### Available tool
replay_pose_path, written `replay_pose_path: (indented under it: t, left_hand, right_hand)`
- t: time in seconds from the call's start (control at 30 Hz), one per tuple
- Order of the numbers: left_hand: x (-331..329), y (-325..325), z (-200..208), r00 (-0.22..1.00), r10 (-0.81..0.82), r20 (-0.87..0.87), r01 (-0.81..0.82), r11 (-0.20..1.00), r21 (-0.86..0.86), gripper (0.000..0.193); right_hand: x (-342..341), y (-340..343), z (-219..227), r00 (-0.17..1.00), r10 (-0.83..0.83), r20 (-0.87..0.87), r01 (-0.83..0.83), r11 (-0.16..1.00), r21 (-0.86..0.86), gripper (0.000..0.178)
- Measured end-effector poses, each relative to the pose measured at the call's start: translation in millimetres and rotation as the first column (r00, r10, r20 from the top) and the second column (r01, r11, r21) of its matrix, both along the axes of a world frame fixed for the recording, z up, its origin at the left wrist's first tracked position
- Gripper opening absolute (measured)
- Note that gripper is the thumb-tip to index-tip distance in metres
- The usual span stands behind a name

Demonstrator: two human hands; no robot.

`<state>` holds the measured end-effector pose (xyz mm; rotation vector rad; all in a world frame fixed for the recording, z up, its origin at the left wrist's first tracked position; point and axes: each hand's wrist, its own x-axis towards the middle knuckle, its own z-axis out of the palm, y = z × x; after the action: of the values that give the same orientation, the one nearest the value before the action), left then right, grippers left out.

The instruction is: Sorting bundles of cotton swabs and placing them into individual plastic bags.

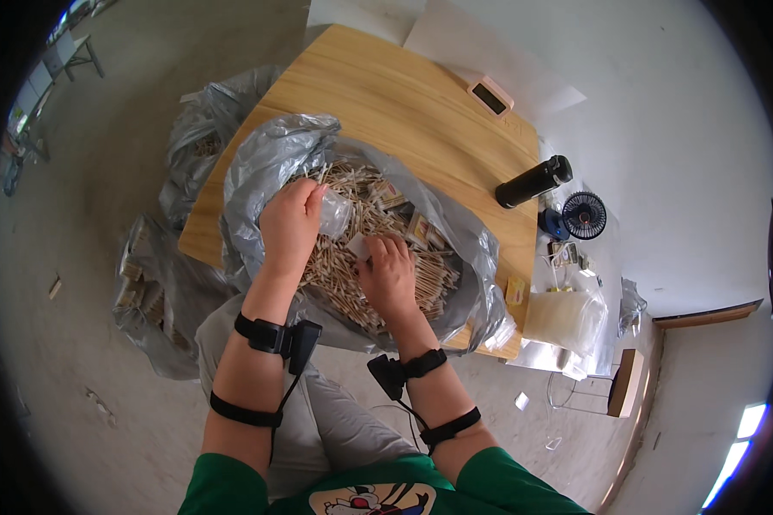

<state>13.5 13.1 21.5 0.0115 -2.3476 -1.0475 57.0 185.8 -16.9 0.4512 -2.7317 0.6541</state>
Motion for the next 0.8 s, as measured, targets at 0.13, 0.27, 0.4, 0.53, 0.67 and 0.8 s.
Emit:
replay_pose_path:
  t: [0.13, 0.27, 0.4, 0.53, 0.67, 0.8]
  left_hand:
    - [-3, 1, 0, 1.000, 0.009, 0.028, -0.011, 0.997, 0.081, 0.017]
    - [-1, 3, 3, 0.999, -0.009, 0.042, 0.005, 0.996, 0.092, 0.016]
    - [-1, 2, -10, 0.996, -0.073, -0.056, 0.079, 0.991, 0.104, 0.014]
    - [0, 12, -11, 0.995, -0.103, 0.007, 0.100, 0.979, 0.176, 0.014]
    - [-4, 15, -30, 0.983, -0.164, 0.085, 0.122, 0.920, 0.372, 0.017]
    - [3, 33, -24, 0.857, -0.476, 0.197, 0.159, 0.608, 0.778, 0.021]
  right_hand:
    - [-8, 12, -11, 0.997, -0.070, -0.040, 0.064, 0.990, -0.128, 0.020]
    - [19, 28, 34, 0.960, -0.177, 0.218, 0.264, 0.831, -0.490, 0.011]
    - [46, 91, 57, 0.947, -0.113, 0.300, 0.321, 0.376, -0.870, 0.016]
    - [52, 195, 64, 0.870, -0.418, 0.263, 0.433, 0.389, -0.813, 0.018]
    - [35, 300, -10, 0.744, -0.579, 0.333, 0.657, 0.546, -0.519, 0.026]
    - [34, 326, -36, 0.671, -0.644, 0.368, 0.716, 0.691, -0.097, 0.031]
